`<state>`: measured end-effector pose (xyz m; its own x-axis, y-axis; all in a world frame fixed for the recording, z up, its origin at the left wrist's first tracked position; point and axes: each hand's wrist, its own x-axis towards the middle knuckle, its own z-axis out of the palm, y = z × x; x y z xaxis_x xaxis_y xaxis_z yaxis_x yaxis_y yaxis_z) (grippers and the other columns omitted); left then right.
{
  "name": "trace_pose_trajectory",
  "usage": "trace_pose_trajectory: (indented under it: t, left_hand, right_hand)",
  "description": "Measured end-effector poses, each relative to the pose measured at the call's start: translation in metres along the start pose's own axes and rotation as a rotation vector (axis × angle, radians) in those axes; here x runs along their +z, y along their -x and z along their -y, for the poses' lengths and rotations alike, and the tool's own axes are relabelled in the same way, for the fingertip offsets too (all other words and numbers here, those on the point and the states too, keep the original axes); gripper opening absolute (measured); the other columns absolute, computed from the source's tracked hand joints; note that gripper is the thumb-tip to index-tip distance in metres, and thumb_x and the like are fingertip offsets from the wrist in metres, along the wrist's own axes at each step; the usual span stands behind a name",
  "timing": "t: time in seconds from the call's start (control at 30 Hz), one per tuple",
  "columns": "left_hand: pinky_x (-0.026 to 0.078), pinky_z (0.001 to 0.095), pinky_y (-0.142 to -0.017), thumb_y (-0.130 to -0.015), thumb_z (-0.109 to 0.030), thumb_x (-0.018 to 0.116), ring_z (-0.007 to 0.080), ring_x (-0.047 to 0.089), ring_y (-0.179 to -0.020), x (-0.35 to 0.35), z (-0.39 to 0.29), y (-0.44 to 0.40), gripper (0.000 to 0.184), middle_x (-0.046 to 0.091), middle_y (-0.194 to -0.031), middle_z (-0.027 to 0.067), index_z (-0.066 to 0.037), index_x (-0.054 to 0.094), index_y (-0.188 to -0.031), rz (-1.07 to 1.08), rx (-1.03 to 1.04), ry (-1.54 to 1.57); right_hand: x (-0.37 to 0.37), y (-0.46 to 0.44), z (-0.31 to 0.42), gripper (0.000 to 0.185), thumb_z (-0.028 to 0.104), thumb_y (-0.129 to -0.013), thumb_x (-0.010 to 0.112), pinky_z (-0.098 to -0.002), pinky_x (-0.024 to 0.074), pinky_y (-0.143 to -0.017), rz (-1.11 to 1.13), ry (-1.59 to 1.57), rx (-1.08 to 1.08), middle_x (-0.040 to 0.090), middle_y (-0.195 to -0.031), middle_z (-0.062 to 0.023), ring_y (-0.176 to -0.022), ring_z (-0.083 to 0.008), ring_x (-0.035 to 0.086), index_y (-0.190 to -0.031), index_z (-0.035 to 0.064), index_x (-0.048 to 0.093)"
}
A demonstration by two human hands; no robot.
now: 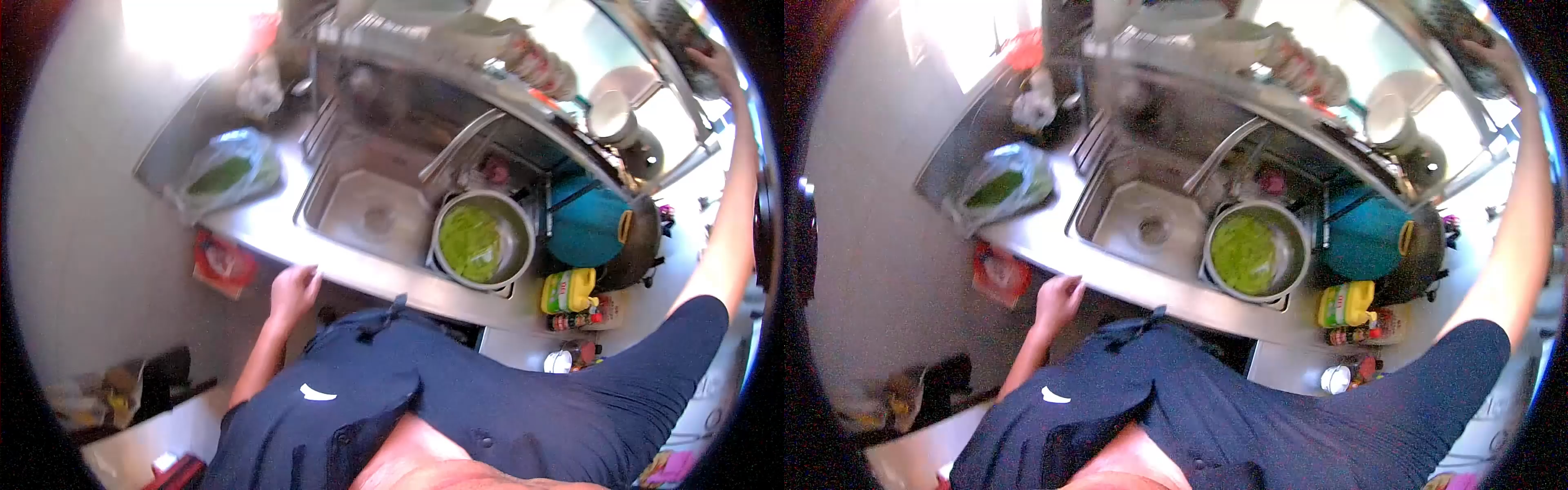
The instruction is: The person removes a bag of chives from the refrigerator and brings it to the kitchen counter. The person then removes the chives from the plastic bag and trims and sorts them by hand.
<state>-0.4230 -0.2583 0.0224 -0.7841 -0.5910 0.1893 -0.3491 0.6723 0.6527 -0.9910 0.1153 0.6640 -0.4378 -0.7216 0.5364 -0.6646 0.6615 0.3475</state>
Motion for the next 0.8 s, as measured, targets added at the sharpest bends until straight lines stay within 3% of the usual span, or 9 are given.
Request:
trace_pose_trajectory:
  t: [0.07,0.13,0.23,0.27,0.33,0.4,0.53,0.67,0.8]
  left_hand:
    - [0.054,0.0407,-0.073,-0.086,-0.022,0.069,0.0315,0.068,-0.078,-0.001,-0.004,-0.001,0.024,0.07,-0.085,0.0151,-0.004,0.072,-0.1,0.007,-0.046,0.038]
    - [0.055,0.0402,-0.073,-0.086,-0.022,0.069,0.031,0.069,-0.078,-0.002,-0.006,0.0,0.024,0.07,-0.085,0.0154,-0.003,0.072,-0.1,0.012,-0.059,0.024]
    - [0.055,0.0404,-0.073,-0.087,-0.022,0.069,0.0313,0.068,-0.079,0.002,-0.003,0.001,0.024,0.07,-0.085,0.0156,-0.003,0.072,-0.1,0.013,-0.037,0.028]
    - [0.054,0.0406,-0.074,-0.087,-0.022,0.069,0.0314,0.068,-0.08,-0.001,-0.007,0.001,0.024,0.07,-0.086,0.0157,-0.003,0.072,-0.101,0.029,-0.052,0.001]
    - [0.054,0.0402,-0.074,-0.087,-0.022,0.069,0.031,0.068,-0.079,-0.002,-0.006,0.001,0.025,0.07,-0.086,0.0155,-0.002,0.071,-0.101,0.012,-0.027,0.014]
    - [0.054,0.0397,-0.074,-0.087,-0.021,0.068,0.0308,0.068,-0.08,-0.004,-0.009,0.001,0.025,0.07,-0.087,0.0154,-0.002,0.072,-0.102,0.041,-0.073,0.051]
    - [0.056,0.0343,-0.07,-0.087,-0.02,0.07,0.0243,0.069,-0.074,-0.002,0.0,0.004,0.027,0.072,-0.088,0.0145,0.0,0.071,-0.106,0.068,-0.03,0.063]
    - [0.055,0.0423,-0.077,-0.088,-0.024,0.068,0.0342,0.068,-0.085,0.003,0.014,-0.005,0.025,0.071,-0.091,0.0157,-0.003,0.072,-0.102,0.074,0.068,-0.001]
    - [0.054,0.042,-0.074,-0.087,-0.024,0.069,0.0324,0.069,-0.08,-0.002,0.008,-0.016,0.025,0.071,-0.087,0.0155,-0.004,0.072,-0.103,0.104,0.115,-0.03]
  right_hand:
    - [-0.007,-0.001,0.028,0.043,0.027,-0.078,0.083,-0.0287,0.0524,-0.08,-0.004,-0.08,0.065,0.073,-0.099,-0.0064,-0.086,-0.0148,0.066,-0.111,0.0024,0.072]
    - [-0.035,0.018,0.105,0.039,0.02,-0.074,0.088,-0.0307,0.0516,-0.075,0.17,-0.368,0.179,0.073,-0.09,-0.0101,-0.082,-0.017,0.064,-0.102,-0.0035,0.074]
    - [-0.028,0.013,0.098,0.029,0.009,-0.079,0.082,-0.0354,0.0545,-0.073,0.058,-0.28,0.198,0.07,-0.093,-0.014,-0.084,-0.0218,0.065,-0.101,-0.0073,0.071]
    - [-0.048,0.026,0.127,0.027,0.005,-0.08,0.08,-0.0399,0.0563,-0.073,0.258,-0.722,0.332,0.069,-0.093,-0.0177,-0.085,-0.0245,0.065,-0.101,-0.0089,0.069]
    - [-0.068,0.012,0.1,0.023,-0.002,-0.08,0.077,-0.0479,0.059,-0.07,0.287,-0.952,0.424,0.066,-0.09,-0.0234,-0.084,-0.0292,0.065,-0.098,-0.0118,0.067]
    - [-0.056,-0.002,0.055,0.022,-0.004,-0.08,0.077,-0.0502,0.0595,-0.068,0.059,-0.634,0.328,0.065,-0.088,-0.0242,-0.082,-0.0302,0.065,-0.096,-0.0122,0.066]
    - [-0.067,0.024,0.128,0.022,-0.002,-0.078,0.078,-0.0445,0.0578,-0.071,-0.038,-0.537,0.182,0.067,-0.088,-0.019,-0.083,-0.0262,0.065,-0.097,-0.0085,0.067]
    - [-0.095,0.047,0.185,0.023,0.0,-0.077,0.079,-0.0389,0.056,-0.074,-0.121,-0.463,0.083,0.069,-0.088,-0.0139,-0.084,-0.0221,0.066,-0.097,-0.0048,0.068]
    - [-0.13,0.069,0.228,0.024,0.001,-0.076,0.08,-0.0332,0.0543,-0.077,-0.218,-0.365,-0.019,0.07,-0.089,-0.0087,-0.085,-0.0181,0.066,-0.097,-0.0012,0.069]
